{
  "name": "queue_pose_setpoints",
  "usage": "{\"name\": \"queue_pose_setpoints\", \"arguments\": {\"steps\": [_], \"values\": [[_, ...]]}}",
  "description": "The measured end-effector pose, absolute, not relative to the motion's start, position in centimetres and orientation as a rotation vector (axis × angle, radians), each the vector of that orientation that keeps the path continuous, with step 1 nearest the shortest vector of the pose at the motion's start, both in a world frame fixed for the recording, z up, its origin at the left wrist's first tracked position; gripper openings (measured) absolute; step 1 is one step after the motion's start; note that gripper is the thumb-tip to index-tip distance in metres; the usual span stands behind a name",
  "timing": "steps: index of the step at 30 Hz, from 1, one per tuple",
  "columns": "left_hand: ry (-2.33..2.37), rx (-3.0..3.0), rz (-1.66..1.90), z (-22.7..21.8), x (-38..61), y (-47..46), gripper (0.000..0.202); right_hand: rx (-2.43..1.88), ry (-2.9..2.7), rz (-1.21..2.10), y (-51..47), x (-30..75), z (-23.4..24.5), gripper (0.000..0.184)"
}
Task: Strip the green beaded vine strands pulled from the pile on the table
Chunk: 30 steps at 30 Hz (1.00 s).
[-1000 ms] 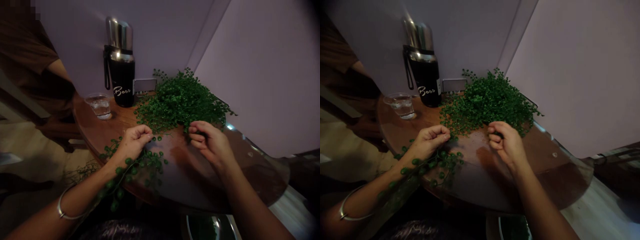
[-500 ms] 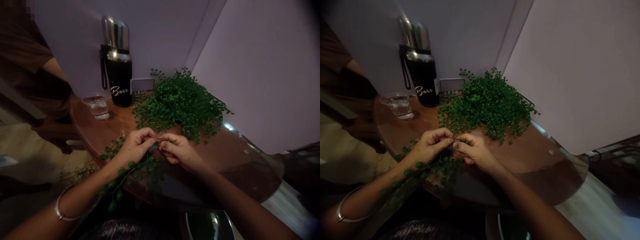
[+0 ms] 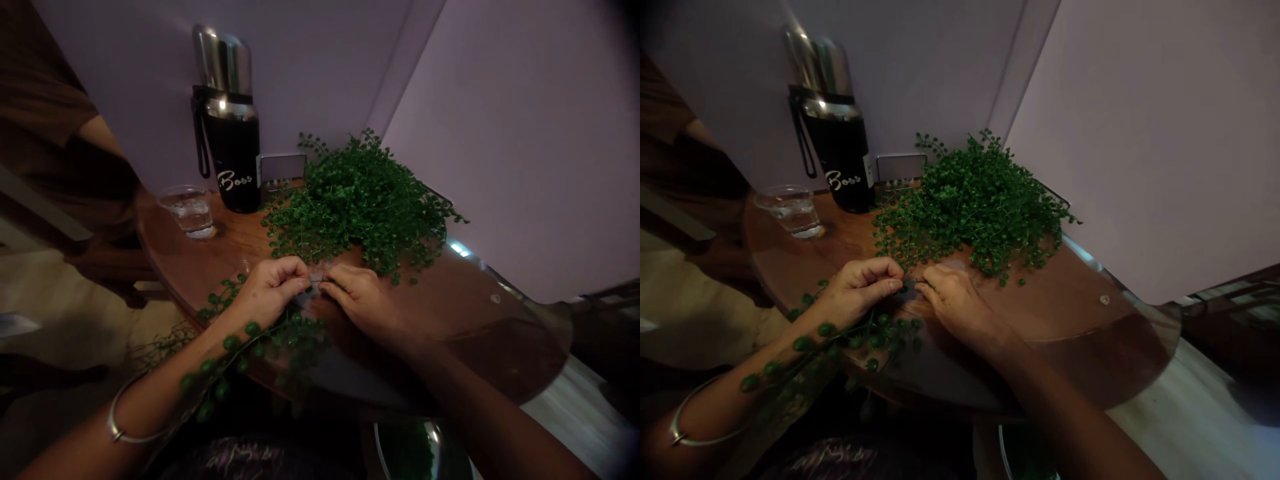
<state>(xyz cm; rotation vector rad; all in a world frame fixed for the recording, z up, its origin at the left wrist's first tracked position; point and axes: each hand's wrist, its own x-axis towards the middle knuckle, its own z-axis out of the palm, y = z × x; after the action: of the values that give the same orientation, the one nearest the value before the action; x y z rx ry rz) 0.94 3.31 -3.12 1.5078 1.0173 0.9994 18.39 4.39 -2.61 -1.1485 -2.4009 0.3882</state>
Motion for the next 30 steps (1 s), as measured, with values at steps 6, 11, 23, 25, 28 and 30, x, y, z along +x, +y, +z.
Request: {"name": "queue_pose_setpoints", "arguments": {"steps": [6, 11, 23, 25, 28, 30], "values": [[0.820, 1.155, 1.087, -2.9, 0.3, 3.7, 0.022, -1.350, -2.154, 0.388, 5.2, 20.4, -2.0, 0.020], [0.815, 1.124, 1.140, -3.0, 0.6, 3.8, 0.020, -1.332, -1.593, 1.287, 5.0, 19.8, -1.5, 0.016], [0.766, 1.303, 0.989, -2.7, 1.2, 2.9, 0.014, -1.029, -1.495, 1.586, 3.5, 16.8, -3.2, 0.025], [0.741, 1.348, 0.957, -2.5, 1.2, 2.8, 0.014, -1.000, -1.502, 1.583, 3.7, 16.8, -3.5, 0.020], [0.735, 1.389, 0.917, -2.5, 1.1, 2.7, 0.017, -0.969, -1.630, 1.436, 3.9, 16.9, -3.6, 0.012], [0.762, 1.398, 0.923, -2.7, 1.1, 2.7, 0.020, -0.963, -1.768, 1.314, 3.8, 17.0, -3.4, 0.011]]}}
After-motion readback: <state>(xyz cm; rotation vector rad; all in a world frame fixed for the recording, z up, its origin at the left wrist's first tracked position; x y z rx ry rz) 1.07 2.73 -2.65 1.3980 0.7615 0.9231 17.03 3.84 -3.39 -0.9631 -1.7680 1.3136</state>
